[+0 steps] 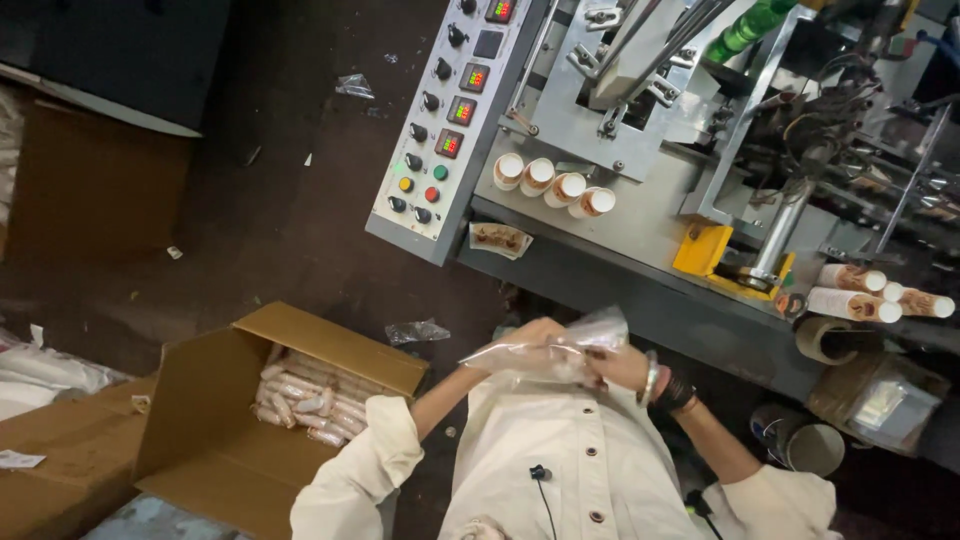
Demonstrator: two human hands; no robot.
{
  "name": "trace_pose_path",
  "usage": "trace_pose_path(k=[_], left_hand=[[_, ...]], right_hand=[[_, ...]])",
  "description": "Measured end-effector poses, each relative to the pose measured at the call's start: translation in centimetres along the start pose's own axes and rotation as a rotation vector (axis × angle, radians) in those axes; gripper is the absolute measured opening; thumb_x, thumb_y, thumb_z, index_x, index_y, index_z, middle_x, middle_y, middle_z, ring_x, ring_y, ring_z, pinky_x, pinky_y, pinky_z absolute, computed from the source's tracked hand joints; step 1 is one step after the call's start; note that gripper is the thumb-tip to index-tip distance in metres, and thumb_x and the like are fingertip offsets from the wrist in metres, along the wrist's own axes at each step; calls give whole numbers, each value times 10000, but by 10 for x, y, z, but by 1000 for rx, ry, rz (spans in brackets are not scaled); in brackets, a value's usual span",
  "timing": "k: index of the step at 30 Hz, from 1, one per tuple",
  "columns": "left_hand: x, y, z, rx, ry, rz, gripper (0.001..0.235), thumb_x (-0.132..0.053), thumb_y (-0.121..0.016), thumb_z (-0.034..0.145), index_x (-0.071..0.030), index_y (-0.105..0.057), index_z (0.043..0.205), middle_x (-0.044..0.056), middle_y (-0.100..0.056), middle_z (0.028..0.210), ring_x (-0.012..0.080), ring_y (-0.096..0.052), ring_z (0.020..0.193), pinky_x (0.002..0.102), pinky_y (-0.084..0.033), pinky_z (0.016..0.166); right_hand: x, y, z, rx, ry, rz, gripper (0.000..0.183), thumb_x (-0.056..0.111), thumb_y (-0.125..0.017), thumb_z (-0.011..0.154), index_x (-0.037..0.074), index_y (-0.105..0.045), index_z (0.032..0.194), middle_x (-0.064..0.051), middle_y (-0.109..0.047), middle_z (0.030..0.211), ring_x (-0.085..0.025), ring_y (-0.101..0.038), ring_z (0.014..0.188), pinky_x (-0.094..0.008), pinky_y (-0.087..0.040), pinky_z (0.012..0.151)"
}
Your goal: The person collects paper cups from an automated manufacturing machine, groups them into stacks, and places the stacks into plastic sleeves for packaging.
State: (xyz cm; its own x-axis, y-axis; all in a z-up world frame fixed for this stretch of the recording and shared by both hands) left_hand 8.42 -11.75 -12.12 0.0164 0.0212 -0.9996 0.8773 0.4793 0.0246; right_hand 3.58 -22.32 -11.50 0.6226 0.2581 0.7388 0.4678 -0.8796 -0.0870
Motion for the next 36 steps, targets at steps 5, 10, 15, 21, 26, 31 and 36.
trace_pose_path(k=[5,10,15,21,26,31,36], left_hand=[[-25,74,30,-505,124,-981,217,-254,-772,927,-46,-722,955,8,-711,815,72,-535,547,248,-388,473],[-40,103,84,-785,115,-749,225,-235,-743,940,-20,-744,1007,-30,-702,801,26,-474,552,204,-332,462],[77,97,72,-1171,114,-841,157,-152,-744,971,-7,-721,1026,-14,-636,771,66,-479,558,247,-327,441],[200,38,5,-1104,377,-947,205,-152,-663,954,42,-706,1007,23,-707,825,119,-654,658,294,-545,539],[12,38,4,-349,344,-819,329,-262,-684,1045,59,-634,993,150,-699,752,237,-714,661,314,-607,655],[82,25,-43,-412,440,-767,340,-249,-745,963,15,-669,1162,54,-710,987,130,-661,814,278,-561,692],[5,45,-79,-344,501,-866,334,-270,-719,917,-62,-660,1172,103,-751,988,183,-742,829,306,-625,730]], right_hand=[[65,76,20,-68,486,788,180,125,-689,989,-25,-691,1090,-68,-704,800,-125,-615,598,-254,-486,498],[169,133,9,-1104,699,-85,98,26,-677,1000,29,-730,1082,-69,-713,936,-176,-637,797,-320,-503,710],[133,165,67,-1152,529,-572,116,90,-738,931,50,-735,1040,-149,-737,975,-309,-682,858,-416,-530,740],[34,109,108,-882,436,-587,241,142,-664,889,82,-712,1117,-158,-738,1030,-352,-710,928,-437,-561,817],[16,-19,76,-3,82,799,465,516,-582,938,182,-686,1245,-42,-722,720,-165,-646,440,-317,-532,411],[-5,-72,48,350,-21,755,384,467,-604,1051,166,-593,1289,-47,-733,986,-186,-685,563,-303,-539,474],[-8,-40,80,83,-33,606,371,313,-623,1006,-15,-667,1174,-110,-745,908,-208,-725,729,-347,-602,653]])
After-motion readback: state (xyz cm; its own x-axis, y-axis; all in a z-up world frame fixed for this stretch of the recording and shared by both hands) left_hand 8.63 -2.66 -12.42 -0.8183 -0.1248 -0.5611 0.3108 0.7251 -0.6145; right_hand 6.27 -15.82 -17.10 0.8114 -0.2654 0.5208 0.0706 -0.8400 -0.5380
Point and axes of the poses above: each hand's wrist, its own z-axis towards the middle knuckle, its own y-axis out of the back of the hand, x = y × z, the point moved 10 cm from there along z, towards the middle knuckle
